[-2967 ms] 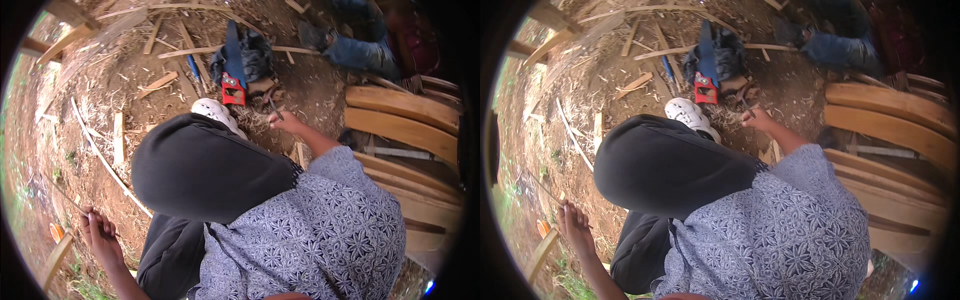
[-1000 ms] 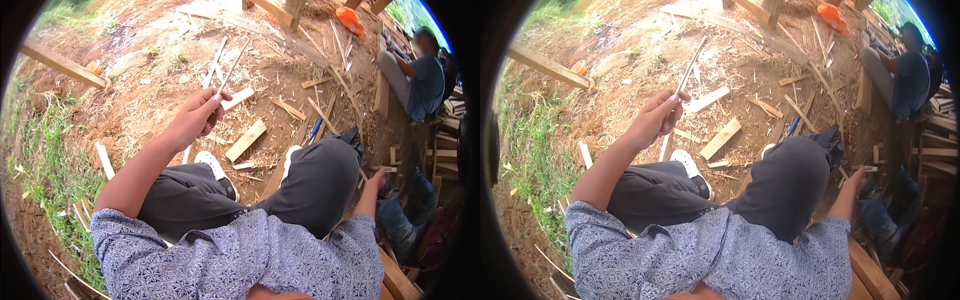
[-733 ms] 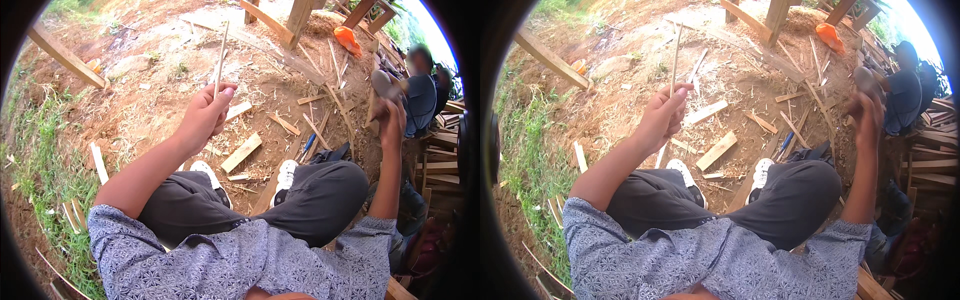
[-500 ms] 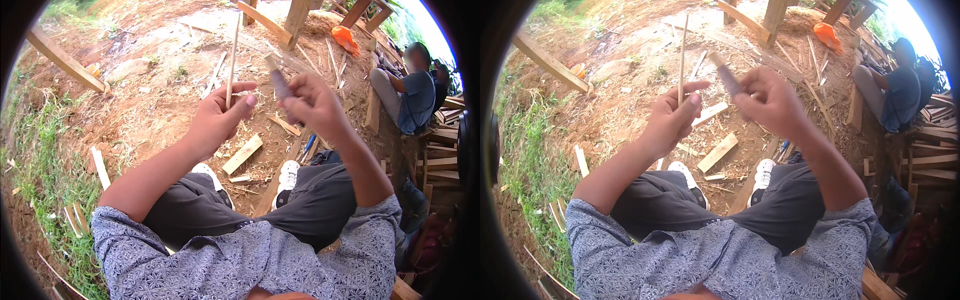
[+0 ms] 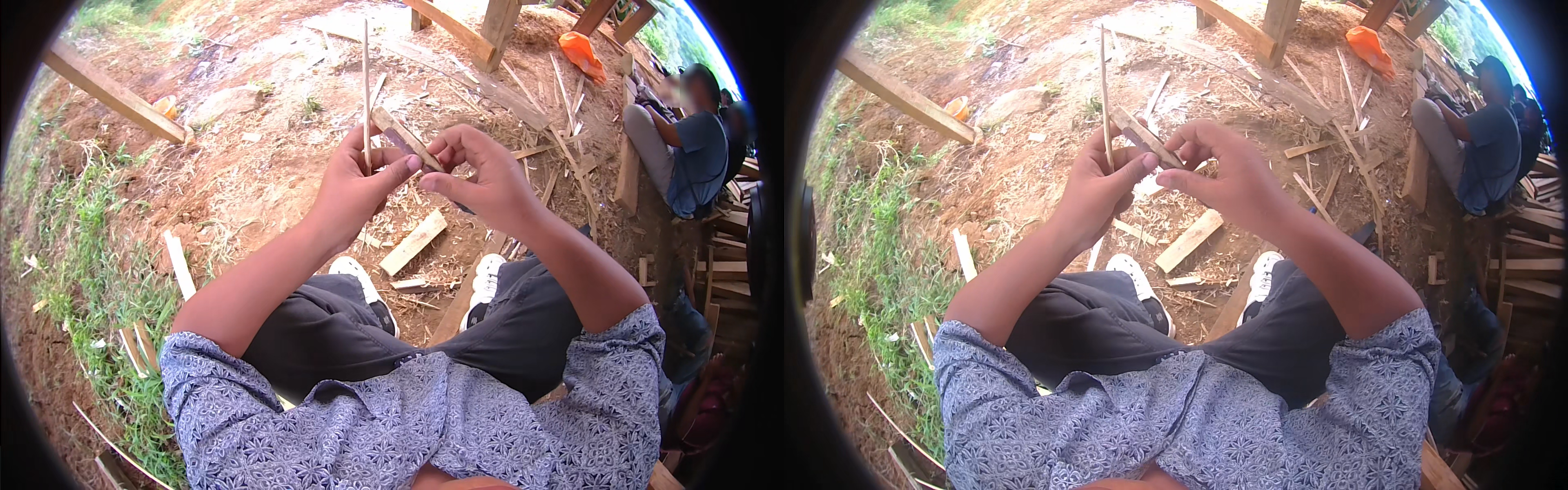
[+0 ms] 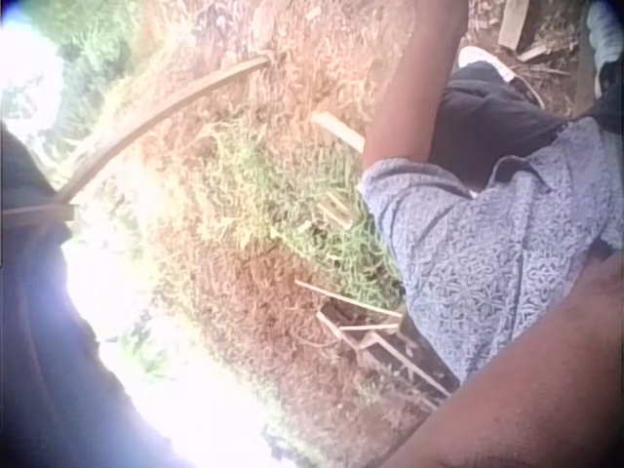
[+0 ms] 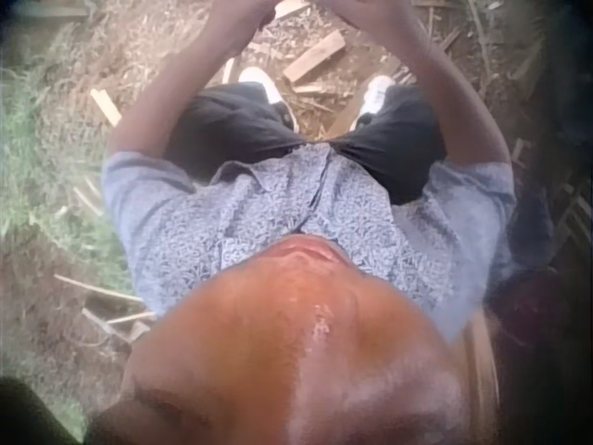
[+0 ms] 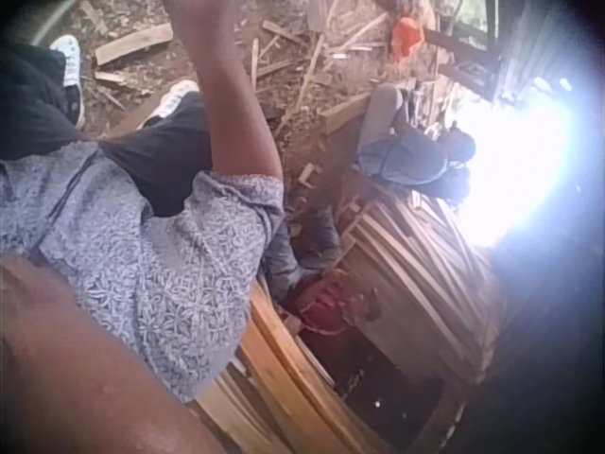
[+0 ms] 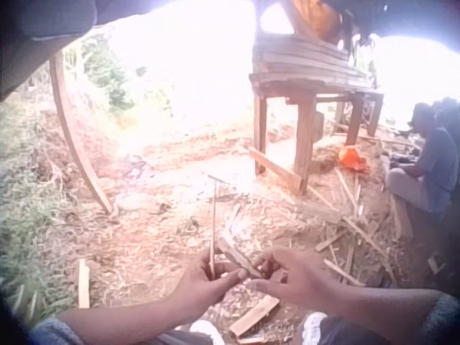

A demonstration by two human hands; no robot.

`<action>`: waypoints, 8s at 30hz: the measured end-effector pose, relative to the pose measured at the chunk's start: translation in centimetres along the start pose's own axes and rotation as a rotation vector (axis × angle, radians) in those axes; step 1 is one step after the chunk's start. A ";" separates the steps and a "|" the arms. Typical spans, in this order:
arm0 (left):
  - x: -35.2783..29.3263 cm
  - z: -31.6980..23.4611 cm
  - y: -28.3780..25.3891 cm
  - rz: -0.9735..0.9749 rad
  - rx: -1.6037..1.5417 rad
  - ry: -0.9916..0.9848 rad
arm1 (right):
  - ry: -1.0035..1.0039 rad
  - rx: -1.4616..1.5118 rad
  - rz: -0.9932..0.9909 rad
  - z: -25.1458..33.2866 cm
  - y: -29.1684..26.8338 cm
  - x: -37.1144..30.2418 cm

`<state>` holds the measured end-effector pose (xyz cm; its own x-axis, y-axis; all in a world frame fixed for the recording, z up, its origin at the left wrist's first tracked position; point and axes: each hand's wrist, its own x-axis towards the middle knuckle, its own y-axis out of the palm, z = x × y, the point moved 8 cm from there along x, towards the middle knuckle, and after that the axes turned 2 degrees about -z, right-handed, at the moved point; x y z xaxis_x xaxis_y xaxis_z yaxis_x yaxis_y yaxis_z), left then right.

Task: The person sits on the ground and uses a knife to shave thin strips from a small piece of wood. They repeatedly scrape the blade along the wood to create shavings, occasionally inspecting the piece and adjusting their grip.

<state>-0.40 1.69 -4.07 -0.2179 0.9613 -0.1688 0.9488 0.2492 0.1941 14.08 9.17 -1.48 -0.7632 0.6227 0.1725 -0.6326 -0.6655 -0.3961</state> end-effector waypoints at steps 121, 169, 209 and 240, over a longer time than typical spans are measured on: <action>-3.2 0.1 -0.8 0.034 0.064 -0.239 | -0.232 -0.235 -0.331 -0.1 -0.7 3.9; -3.0 0.3 -2.4 -0.144 -0.051 -0.242 | -0.540 -0.132 -0.315 1.9 4.4 2.6; -0.3 1.3 -1.8 -0.061 0.069 -0.093 | 0.327 0.474 0.065 -3.6 -2.9 2.6; -1.5 -3.1 0.9 0.002 0.775 0.700 | 0.345 0.360 -0.035 -3.9 1.8 1.6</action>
<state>0.06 0.87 -0.68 -0.0648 0.8766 0.4768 0.7824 0.3412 -0.5210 12.21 10.55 -5.39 -0.6912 0.7063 -0.1528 -0.7087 -0.7039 -0.0481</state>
